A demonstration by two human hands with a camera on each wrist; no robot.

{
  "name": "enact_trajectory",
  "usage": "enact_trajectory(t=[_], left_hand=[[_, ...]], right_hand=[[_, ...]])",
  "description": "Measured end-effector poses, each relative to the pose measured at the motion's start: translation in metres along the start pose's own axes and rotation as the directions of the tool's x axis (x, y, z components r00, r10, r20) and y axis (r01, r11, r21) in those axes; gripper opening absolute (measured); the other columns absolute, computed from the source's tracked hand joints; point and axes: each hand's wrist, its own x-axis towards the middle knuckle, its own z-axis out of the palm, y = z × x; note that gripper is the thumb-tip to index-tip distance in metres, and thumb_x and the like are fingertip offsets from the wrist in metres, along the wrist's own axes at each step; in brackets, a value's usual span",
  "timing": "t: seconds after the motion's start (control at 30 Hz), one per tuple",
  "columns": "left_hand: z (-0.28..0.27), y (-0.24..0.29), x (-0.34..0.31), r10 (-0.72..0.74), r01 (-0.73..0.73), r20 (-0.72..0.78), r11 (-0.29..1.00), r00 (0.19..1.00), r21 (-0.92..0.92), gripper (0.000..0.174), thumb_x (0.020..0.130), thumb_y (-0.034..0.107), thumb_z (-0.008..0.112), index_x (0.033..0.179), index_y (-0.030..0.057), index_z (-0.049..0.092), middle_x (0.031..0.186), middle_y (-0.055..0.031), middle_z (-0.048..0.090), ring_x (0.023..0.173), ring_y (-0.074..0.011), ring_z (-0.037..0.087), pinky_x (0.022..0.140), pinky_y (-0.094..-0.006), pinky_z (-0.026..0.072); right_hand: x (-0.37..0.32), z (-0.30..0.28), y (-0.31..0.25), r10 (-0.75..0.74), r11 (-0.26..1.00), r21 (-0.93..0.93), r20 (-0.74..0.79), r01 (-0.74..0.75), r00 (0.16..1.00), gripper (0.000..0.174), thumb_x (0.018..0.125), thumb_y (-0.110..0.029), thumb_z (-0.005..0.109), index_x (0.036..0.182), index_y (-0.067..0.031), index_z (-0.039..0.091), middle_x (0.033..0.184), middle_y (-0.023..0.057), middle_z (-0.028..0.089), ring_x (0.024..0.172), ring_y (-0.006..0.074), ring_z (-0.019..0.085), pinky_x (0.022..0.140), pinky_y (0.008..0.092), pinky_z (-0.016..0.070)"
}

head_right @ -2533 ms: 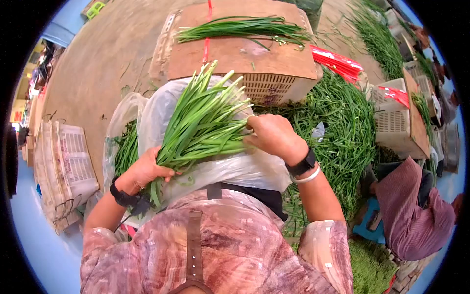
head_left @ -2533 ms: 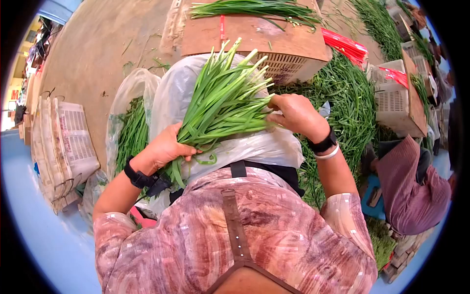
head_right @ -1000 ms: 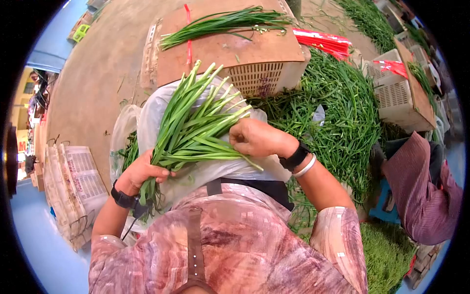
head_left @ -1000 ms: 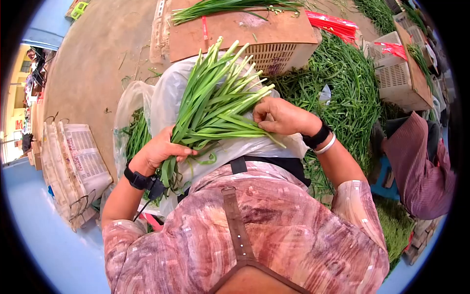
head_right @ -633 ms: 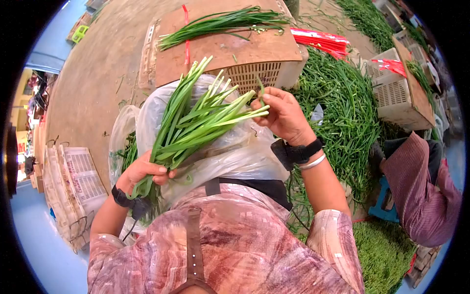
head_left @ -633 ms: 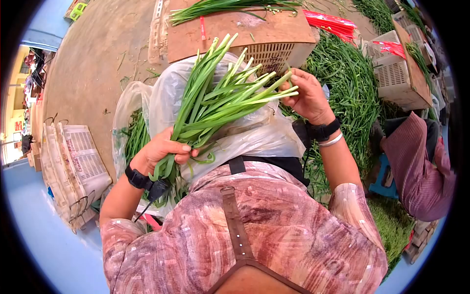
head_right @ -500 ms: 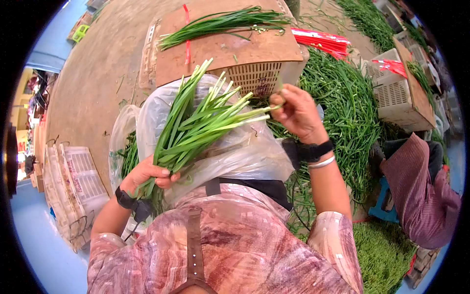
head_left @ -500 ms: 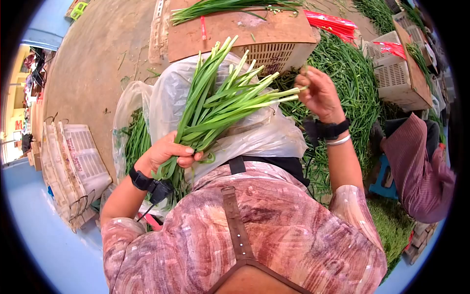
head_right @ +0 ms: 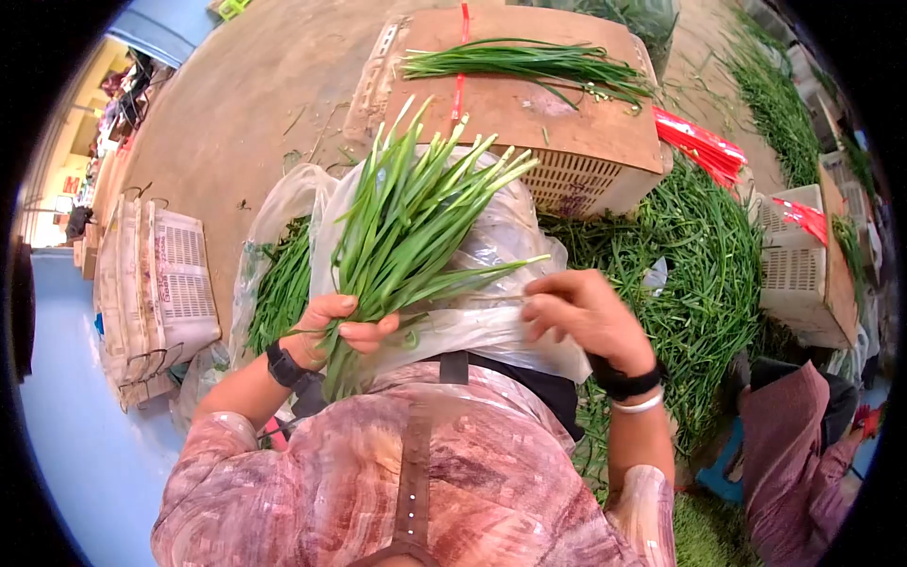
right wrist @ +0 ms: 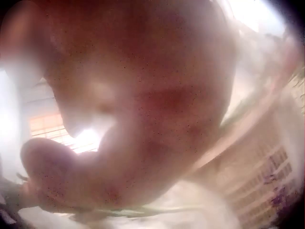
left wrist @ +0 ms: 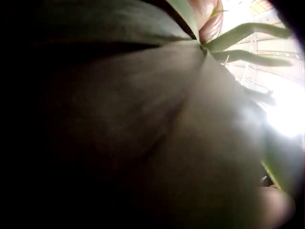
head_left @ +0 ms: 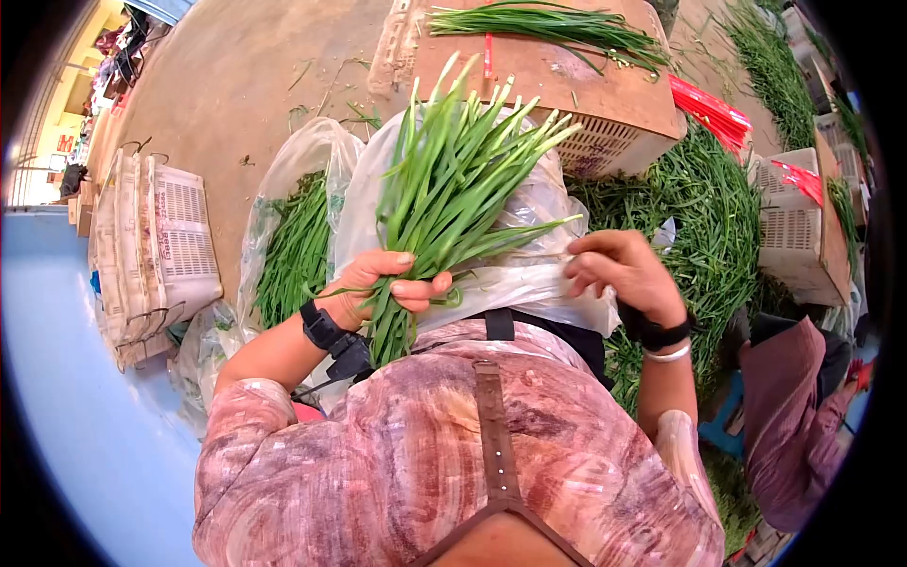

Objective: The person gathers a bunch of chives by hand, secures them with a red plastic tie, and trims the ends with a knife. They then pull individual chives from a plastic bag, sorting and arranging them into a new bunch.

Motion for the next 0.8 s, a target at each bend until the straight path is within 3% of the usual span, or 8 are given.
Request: enact_trajectory(t=[0.07, 0.17, 0.27, 0.4, 0.57, 0.73, 0.8], left_hand=[[0.001, -0.003, -0.001, 0.011, -0.007, -0.052, 0.998, 0.999, 0.066, 0.053, 0.084, 0.012, 0.061, 0.13, -0.0021, 0.038, 0.106, -0.0187, 0.055, 0.058, -0.0072, 0.043, 0.054, -0.0228, 0.0352], [0.003, -0.005, -0.003, 0.053, -0.015, -0.174, 0.976, 0.983, 0.216, 0.057, 0.078, 0.008, 0.063, 0.13, -0.0007, 0.04, 0.103, -0.0175, 0.056, 0.058, -0.0085, 0.044, 0.052, -0.0235, 0.0361], [0.008, -0.002, -0.003, 0.056, 0.04, -0.279, 0.944, 0.959, 0.327, 0.054, 0.078, 0.005, 0.062, 0.128, -0.0004, 0.043, 0.099, -0.0174, 0.057, 0.058, -0.0107, 0.046, 0.053, -0.0243, 0.0383], [0.008, -0.001, -0.001, 0.073, 0.028, -0.281, 0.94, 0.957, 0.339, 0.044, 0.078, -0.001, 0.062, 0.121, -0.0024, 0.049, 0.095, -0.0181, 0.062, 0.056, -0.0123, 0.052, 0.052, -0.0254, 0.0439], [0.004, 0.0, -0.001, 0.054, 0.037, -0.251, 0.939, 0.967, 0.343, 0.044, 0.077, -0.002, 0.063, 0.119, -0.0012, 0.051, 0.093, -0.0172, 0.062, 0.056, -0.012, 0.054, 0.052, -0.0242, 0.0443], [0.015, -0.004, 0.003, 0.143, 0.063, -0.344, 0.85, 0.928, 0.524, 0.043, 0.075, -0.001, 0.068, 0.115, -0.0007, 0.054, 0.087, -0.0138, 0.063, 0.055, -0.0109, 0.054, 0.049, -0.0225, 0.0432], [0.015, -0.006, 0.006, 0.181, 0.068, -0.355, 0.806, 0.917, 0.588, 0.043, 0.074, -0.001, 0.07, 0.114, -0.0005, 0.054, 0.086, -0.0127, 0.063, 0.055, -0.0106, 0.053, 0.048, -0.0219, 0.0425]], right_hand=[[0.014, 0.019, -0.004, 0.017, 1.0, 0.014, 0.081, -0.018, 0.997, 0.023, 0.089, -0.014, 0.057, 0.1, 0.0063, 0.059, 0.078, 0.0083, 0.066, 0.063, 0.014, 0.065, 0.053, 0.023, 0.0481], [0.031, 0.026, -0.002, -0.164, 0.985, -0.051, 0.063, 0.167, 0.984, 0.018, 0.089, -0.01, 0.058, 0.095, 0.0063, 0.059, 0.075, 0.0072, 0.063, 0.061, 0.0127, 0.063, 0.054, 0.0233, 0.049], [0.037, 0.018, -0.02, -0.244, 0.969, -0.034, -0.004, 0.244, 0.97, 0.015, 0.088, -0.008, 0.058, 0.093, 0.0068, 0.058, 0.074, 0.0066, 0.062, 0.058, 0.0105, 0.06, 0.053, 0.0229, 0.049], [0.044, 0.012, -0.033, -0.23, 0.957, -0.201, -0.087, 0.209, 0.969, 0.013, 0.087, -0.005, 0.057, 0.093, 0.0069, 0.058, 0.075, 0.0065, 0.061, 0.059, 0.0105, 0.06, 0.053, 0.023, 0.0483], [0.054, 0.007, -0.038, -0.391, 0.91, -0.211, -0.159, 0.356, 0.906, 0.015, 0.088, -0.005, 0.056, 0.096, 0.0071, 0.058, 0.076, 0.0076, 0.063, 0.06, 0.0111, 0.061, 0.055, 0.023, 0.0488], [0.096, 0.011, -0.084, -0.456, 0.887, -0.199, -0.241, 0.416, 0.857, 0.022, 0.086, -0.01, 0.06, 0.094, 0.0095, 0.058, 0.074, 0.0102, 0.065, 0.061, 0.0148, 0.064, 0.055, 0.0243, 0.0491], [0.126, 0.018, -0.089, -0.394, 0.905, -0.292, -0.304, 0.309, 0.867, 0.029, 0.083, -0.015, 0.064, 0.094, 0.0113, 0.058, 0.071, 0.0112, 0.064, 0.06, 0.0168, 0.065, 0.053, 0.0249, 0.0482]])
